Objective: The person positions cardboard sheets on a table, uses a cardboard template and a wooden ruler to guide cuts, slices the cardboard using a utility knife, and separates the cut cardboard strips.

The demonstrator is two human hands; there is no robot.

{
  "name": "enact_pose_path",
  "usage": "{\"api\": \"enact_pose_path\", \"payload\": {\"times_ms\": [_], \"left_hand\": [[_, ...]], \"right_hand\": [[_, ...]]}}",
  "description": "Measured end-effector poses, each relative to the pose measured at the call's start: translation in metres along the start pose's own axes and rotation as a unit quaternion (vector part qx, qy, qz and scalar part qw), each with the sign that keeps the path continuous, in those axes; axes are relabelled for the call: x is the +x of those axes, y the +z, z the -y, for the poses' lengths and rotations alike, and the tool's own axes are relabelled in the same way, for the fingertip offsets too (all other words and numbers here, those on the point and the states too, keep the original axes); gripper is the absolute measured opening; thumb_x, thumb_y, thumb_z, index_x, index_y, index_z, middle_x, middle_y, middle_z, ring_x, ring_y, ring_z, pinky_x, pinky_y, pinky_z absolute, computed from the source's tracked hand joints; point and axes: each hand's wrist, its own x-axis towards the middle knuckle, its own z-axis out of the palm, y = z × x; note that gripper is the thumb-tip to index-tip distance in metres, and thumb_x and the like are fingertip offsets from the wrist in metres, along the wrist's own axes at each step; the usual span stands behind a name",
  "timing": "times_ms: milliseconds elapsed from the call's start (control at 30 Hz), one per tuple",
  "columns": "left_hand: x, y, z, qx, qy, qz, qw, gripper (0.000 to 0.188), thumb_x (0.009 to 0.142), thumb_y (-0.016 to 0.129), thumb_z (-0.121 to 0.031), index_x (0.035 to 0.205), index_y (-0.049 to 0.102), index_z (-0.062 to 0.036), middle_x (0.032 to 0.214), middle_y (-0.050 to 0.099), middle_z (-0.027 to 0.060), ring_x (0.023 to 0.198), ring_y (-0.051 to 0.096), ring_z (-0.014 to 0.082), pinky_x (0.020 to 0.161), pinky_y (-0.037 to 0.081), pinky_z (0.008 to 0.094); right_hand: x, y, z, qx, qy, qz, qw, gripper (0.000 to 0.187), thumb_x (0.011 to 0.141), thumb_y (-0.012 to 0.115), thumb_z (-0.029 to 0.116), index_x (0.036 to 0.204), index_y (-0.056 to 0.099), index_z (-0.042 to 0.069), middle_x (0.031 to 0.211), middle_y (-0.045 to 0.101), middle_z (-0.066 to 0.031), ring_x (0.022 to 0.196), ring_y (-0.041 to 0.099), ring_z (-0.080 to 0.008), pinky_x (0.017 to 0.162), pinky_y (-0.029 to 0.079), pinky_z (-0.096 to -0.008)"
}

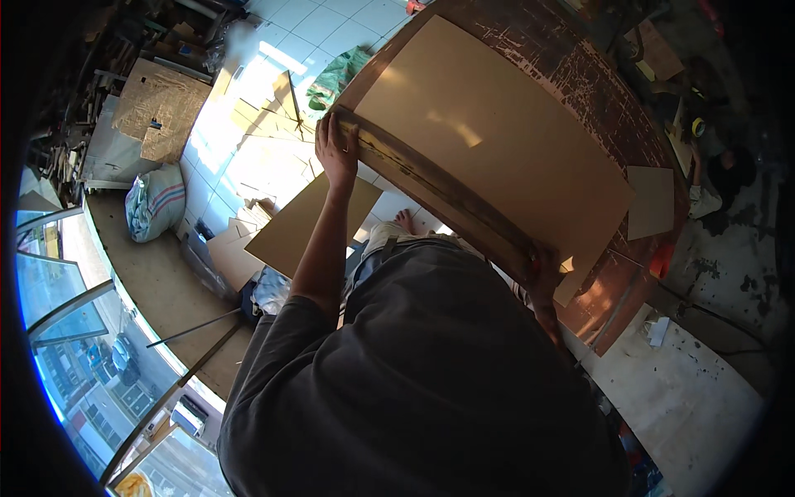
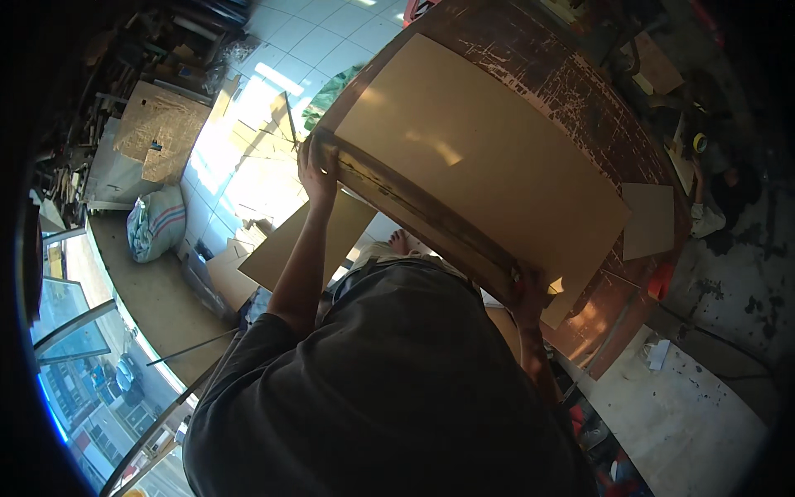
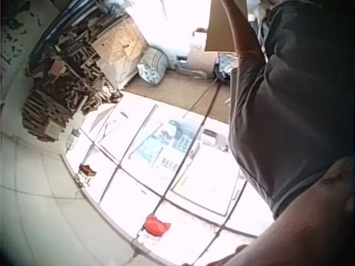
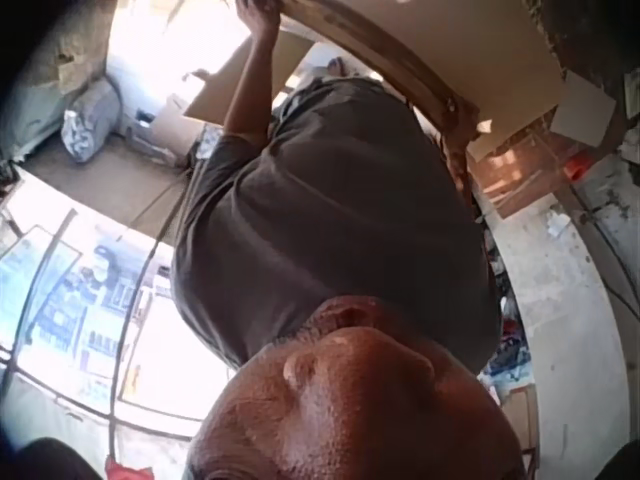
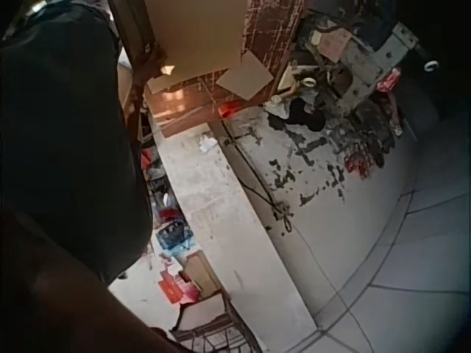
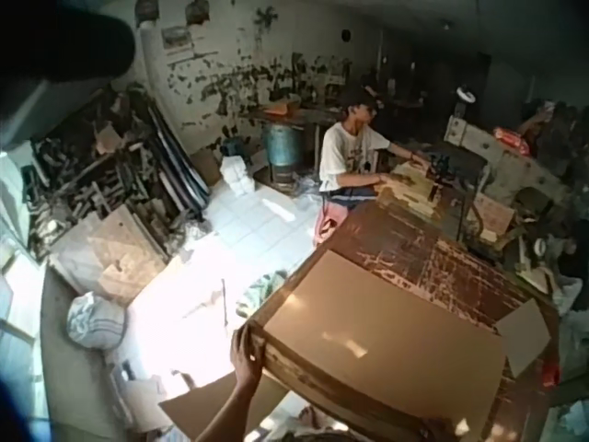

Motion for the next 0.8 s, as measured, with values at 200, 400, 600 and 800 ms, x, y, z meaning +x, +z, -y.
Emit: {"api": "enact_pose_path", "payload": {"times_ms": [200,400,600,800], "left_hand": [[-0.001,0.004,-0.002,0.003,-0.021,-0.002,1.0,0.057,0.091,0.07,-0.033,0.138,0.054,-0.0037,0.137,0.055,0.0201,0.133,0.047,0.0392,0.11,0.037,0.0492],[-0.002,0.006,-0.002,0.038,-0.039,0.007,0.998,0.059,0.092,0.07,-0.035,0.14,0.053,-0.0048,0.14,0.054,0.0159,0.136,0.045,0.0357,0.112,0.034,0.0477],[-0.004,0.006,-0.005,0.06,-0.063,0.026,0.996,0.059,0.094,0.066,-0.038,0.142,0.052,-0.0071,0.146,0.051,0.013,0.14,0.041,0.0328,0.113,0.031,0.0475],[-0.007,0.007,-0.007,0.076,-0.089,0.049,0.992,0.061,0.096,0.061,-0.045,0.146,0.049,-0.0113,0.151,0.047,0.0095,0.145,0.037,0.0286,0.114,0.029,0.0497]], "right_hand": [[0.003,-0.003,0.0,0.007,-0.019,0.007,1.0,0.051,0.085,0.072,0.021,0.133,0.061,0.01,0.121,0.052,-0.0187,0.115,0.054,-0.0391,0.098,0.046,-0.0491],[-0.006,0.008,-0.018,0.001,-0.005,0.007,1.0,0.053,0.082,0.075,0.02,0.132,0.061,0.009,0.12,0.053,-0.0178,0.113,0.055,-0.038,0.098,0.045,-0.0482],[-0.002,0.007,-0.013,0.012,-0.011,0.006,1.0,0.049,0.083,0.075,0.02,0.129,0.062,0.008,0.118,0.055,-0.0169,0.111,0.056,-0.0372,0.097,0.046,-0.0467],[0.0,0.002,-0.009,-0.014,-0.03,-0.005,0.999,0.048,0.083,0.076,0.02,0.127,0.062,0.008,0.115,0.057,-0.0154,0.11,0.058,-0.0357,0.096,0.046,-0.045]]}}
